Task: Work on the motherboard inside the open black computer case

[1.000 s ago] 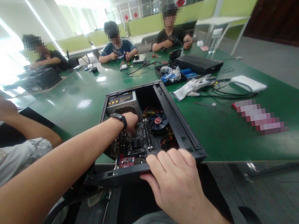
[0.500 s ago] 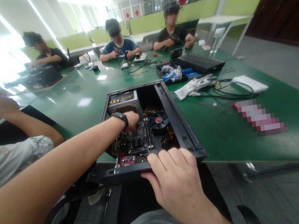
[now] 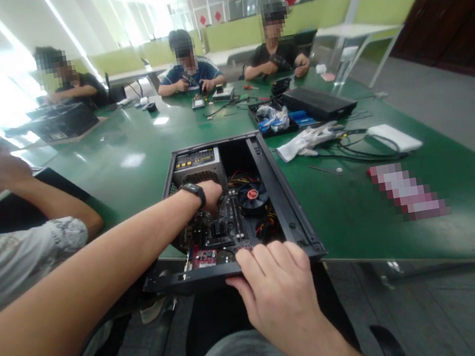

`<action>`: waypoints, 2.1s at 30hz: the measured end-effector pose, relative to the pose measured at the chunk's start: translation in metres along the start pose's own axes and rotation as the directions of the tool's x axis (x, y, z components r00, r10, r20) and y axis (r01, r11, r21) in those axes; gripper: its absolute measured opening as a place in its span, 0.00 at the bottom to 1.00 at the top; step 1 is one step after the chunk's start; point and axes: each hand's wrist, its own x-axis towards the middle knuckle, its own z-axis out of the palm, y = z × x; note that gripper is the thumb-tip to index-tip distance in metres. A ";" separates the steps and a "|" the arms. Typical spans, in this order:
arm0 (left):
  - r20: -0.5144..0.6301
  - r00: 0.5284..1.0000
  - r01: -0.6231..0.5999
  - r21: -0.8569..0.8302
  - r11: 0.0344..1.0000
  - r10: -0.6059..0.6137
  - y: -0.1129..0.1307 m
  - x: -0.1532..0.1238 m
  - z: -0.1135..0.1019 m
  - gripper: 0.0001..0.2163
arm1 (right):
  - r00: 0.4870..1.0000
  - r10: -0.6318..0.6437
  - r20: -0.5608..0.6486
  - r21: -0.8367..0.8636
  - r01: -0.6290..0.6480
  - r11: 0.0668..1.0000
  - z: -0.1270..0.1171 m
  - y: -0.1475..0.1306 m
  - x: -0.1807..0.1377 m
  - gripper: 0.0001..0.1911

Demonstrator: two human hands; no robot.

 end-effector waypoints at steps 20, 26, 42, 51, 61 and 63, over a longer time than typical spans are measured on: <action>0.007 1.000 -0.008 -0.025 1.000 0.008 0.000 -0.001 0.000 0.27 | 0.999 0.006 0.034 -0.027 -0.005 1.000 -0.001 -0.001 -0.001 0.12; 0.018 1.000 0.013 -0.009 1.000 -0.013 0.001 -0.002 -0.002 0.28 | 0.999 0.008 0.044 -0.033 -0.007 0.999 -0.002 -0.002 0.000 0.12; 0.021 1.000 0.005 0.021 1.000 -0.006 0.003 -0.001 -0.001 0.30 | 0.999 0.012 0.044 -0.045 -0.010 0.999 -0.001 -0.002 -0.001 0.12; -0.003 1.000 0.012 0.025 1.000 -0.012 0.001 0.005 0.004 0.27 | 0.999 0.000 0.042 -0.053 0.002 0.999 -0.002 -0.003 0.000 0.13; -0.025 1.000 0.016 0.044 0.999 -0.015 -0.002 0.012 0.009 0.26 | 0.999 0.010 0.053 -0.066 -0.006 0.998 -0.001 -0.003 -0.001 0.13; -0.021 0.999 0.027 0.038 0.999 -0.026 -0.002 0.012 0.009 0.26 | 0.999 0.007 0.051 -0.065 -0.004 0.998 0.000 -0.002 -0.001 0.13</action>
